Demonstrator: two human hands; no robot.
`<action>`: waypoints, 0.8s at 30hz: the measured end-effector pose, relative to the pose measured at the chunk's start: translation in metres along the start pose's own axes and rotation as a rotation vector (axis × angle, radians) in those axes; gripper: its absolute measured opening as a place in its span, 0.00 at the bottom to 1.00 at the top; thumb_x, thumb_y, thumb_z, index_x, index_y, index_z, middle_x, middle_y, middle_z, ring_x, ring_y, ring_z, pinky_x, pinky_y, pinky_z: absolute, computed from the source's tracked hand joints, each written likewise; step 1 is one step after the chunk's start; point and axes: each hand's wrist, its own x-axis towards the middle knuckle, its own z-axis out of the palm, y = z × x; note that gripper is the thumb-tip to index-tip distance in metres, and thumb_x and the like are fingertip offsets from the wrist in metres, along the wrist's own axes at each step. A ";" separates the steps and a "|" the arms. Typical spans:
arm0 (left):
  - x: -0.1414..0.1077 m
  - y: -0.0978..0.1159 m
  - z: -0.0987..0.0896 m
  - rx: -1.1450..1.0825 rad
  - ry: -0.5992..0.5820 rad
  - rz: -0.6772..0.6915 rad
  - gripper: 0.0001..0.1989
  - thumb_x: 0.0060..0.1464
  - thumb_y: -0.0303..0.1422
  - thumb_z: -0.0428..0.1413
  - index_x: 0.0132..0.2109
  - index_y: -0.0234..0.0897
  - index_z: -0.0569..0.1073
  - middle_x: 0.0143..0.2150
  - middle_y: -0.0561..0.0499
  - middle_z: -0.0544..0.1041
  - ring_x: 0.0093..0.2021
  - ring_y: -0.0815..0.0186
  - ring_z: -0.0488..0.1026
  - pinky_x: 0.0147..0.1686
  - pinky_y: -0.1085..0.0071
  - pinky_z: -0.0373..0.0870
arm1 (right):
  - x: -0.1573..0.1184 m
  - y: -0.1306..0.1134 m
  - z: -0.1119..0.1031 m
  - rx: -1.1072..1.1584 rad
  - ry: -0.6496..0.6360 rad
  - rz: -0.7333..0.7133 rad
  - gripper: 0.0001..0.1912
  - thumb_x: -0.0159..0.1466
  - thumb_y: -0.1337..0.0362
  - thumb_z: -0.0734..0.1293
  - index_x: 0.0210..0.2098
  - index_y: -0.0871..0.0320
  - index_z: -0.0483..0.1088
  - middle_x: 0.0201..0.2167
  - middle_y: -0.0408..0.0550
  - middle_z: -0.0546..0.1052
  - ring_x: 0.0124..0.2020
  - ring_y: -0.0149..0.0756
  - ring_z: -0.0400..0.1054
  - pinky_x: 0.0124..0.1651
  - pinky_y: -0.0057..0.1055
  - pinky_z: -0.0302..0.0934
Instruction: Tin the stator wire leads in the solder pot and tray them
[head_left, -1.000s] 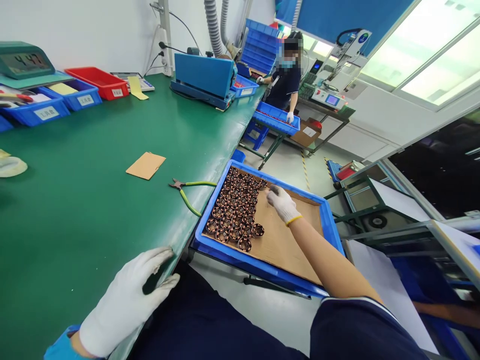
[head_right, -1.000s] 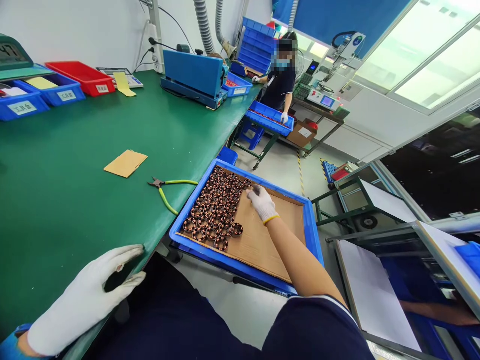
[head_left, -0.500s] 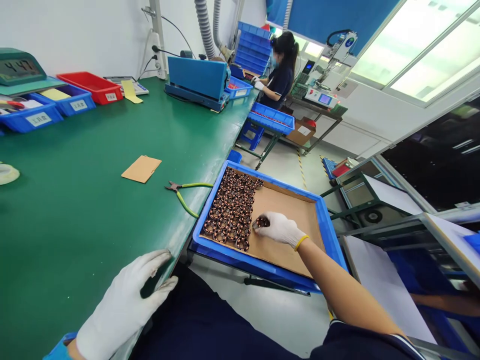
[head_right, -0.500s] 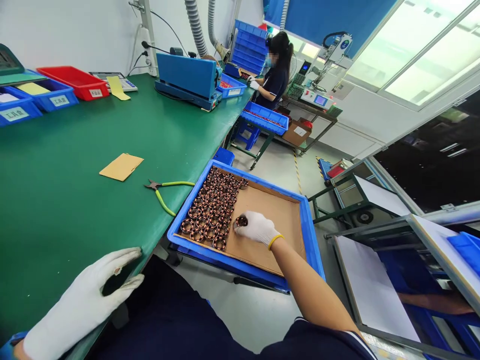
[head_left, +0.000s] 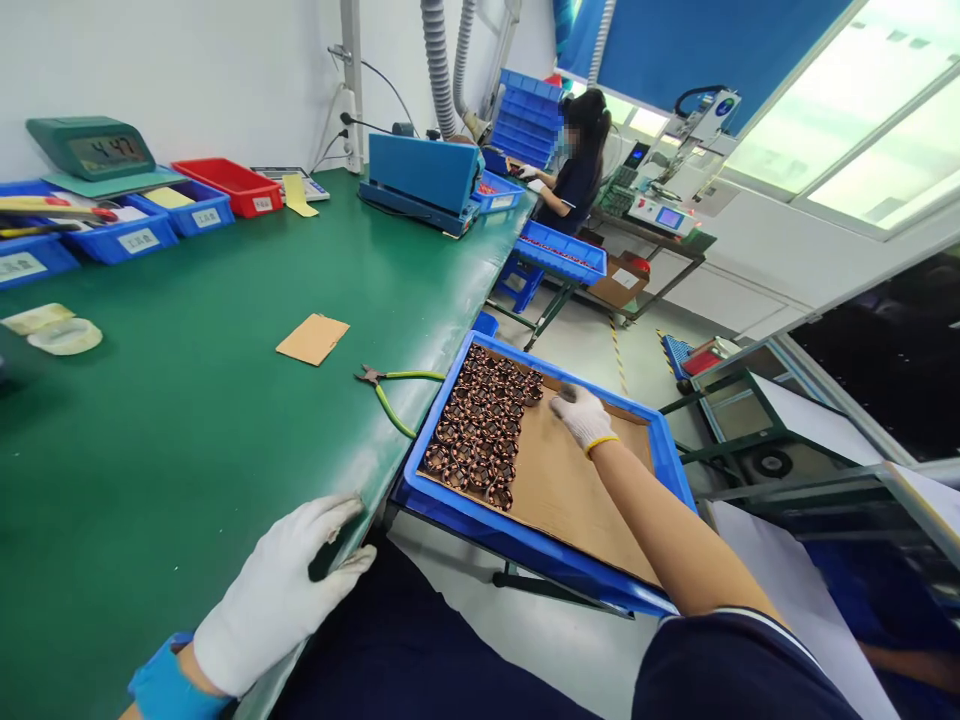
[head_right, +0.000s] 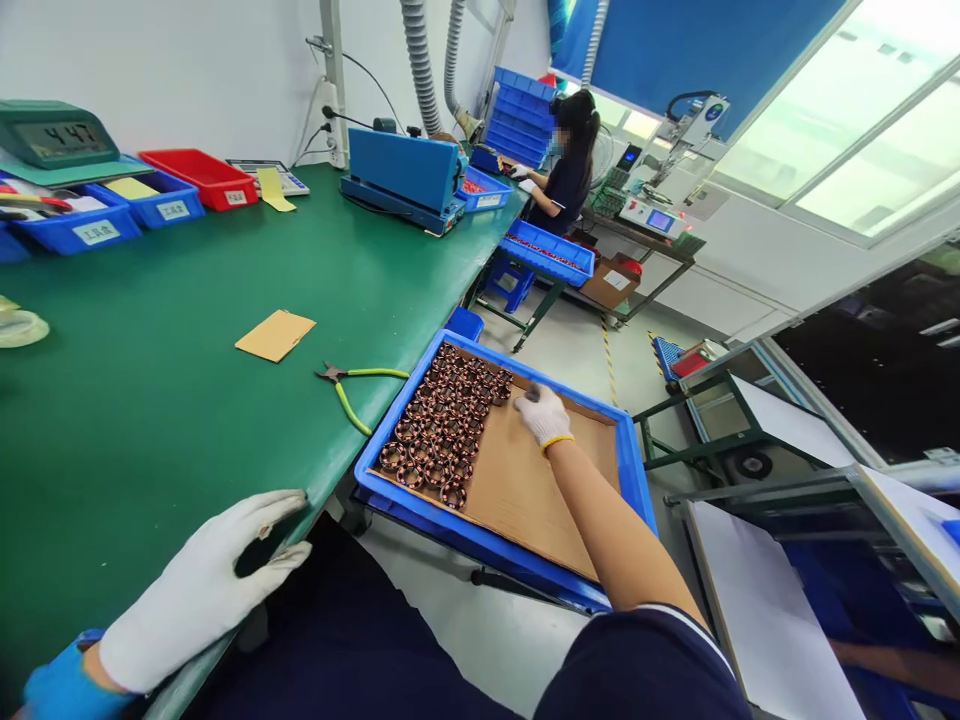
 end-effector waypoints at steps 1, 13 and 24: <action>-0.001 0.002 0.001 0.005 0.000 -0.026 0.21 0.55 0.46 0.54 0.50 0.39 0.72 0.49 0.45 0.78 0.46 0.59 0.77 0.44 0.65 0.76 | 0.000 -0.005 -0.004 0.014 0.034 -0.020 0.31 0.56 0.61 0.65 0.58 0.64 0.64 0.52 0.56 0.73 0.55 0.43 0.67 0.60 0.36 0.59; 0.016 0.015 0.001 -0.237 0.122 -0.553 0.28 0.50 0.42 0.56 0.56 0.34 0.68 0.53 0.41 0.74 0.49 0.57 0.73 0.50 0.58 0.71 | -0.070 -0.191 0.105 0.453 -0.392 -0.710 0.35 0.50 0.58 0.68 0.56 0.59 0.61 0.50 0.58 0.72 0.49 0.45 0.70 0.55 0.43 0.66; 0.031 0.008 0.002 -0.339 -0.011 -0.613 0.30 0.45 0.48 0.58 0.54 0.42 0.70 0.49 0.46 0.75 0.48 0.53 0.71 0.49 0.57 0.70 | -0.154 -0.437 0.231 -0.178 -0.595 -1.113 0.38 0.58 0.51 0.65 0.64 0.59 0.54 0.59 0.56 0.66 0.58 0.47 0.63 0.57 0.39 0.59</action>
